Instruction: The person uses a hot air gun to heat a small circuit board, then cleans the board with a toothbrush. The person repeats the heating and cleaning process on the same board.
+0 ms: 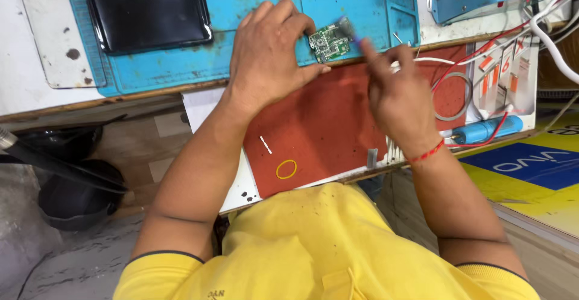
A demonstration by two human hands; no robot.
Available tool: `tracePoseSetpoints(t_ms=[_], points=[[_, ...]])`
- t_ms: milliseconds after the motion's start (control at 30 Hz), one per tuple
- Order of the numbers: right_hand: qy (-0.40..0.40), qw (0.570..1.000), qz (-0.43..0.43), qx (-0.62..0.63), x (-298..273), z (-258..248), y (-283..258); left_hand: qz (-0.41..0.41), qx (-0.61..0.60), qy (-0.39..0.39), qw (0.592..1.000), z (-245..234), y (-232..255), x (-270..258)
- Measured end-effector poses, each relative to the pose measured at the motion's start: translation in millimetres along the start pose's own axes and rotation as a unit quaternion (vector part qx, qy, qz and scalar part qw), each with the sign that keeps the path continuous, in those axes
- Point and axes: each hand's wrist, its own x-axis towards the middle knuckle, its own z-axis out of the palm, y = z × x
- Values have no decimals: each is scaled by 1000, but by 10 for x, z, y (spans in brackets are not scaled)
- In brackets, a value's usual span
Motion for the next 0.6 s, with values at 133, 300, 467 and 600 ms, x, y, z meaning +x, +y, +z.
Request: tracePoseSetpoints(t_ms=[133, 300, 467, 600], points=[[-6, 999, -39, 17, 10, 34, 10, 7, 5, -2, 1000, -21, -18, 53], [55, 998, -30, 17, 27, 105, 106, -8, 23, -18, 1000, -48, 80, 93], [45, 996, 60, 53, 11, 89, 102, -25, 27, -6, 999, -95, 198, 105], [-6, 998, 13, 67, -1, 99, -16, -21, 44, -5, 999, -105, 221, 125]])
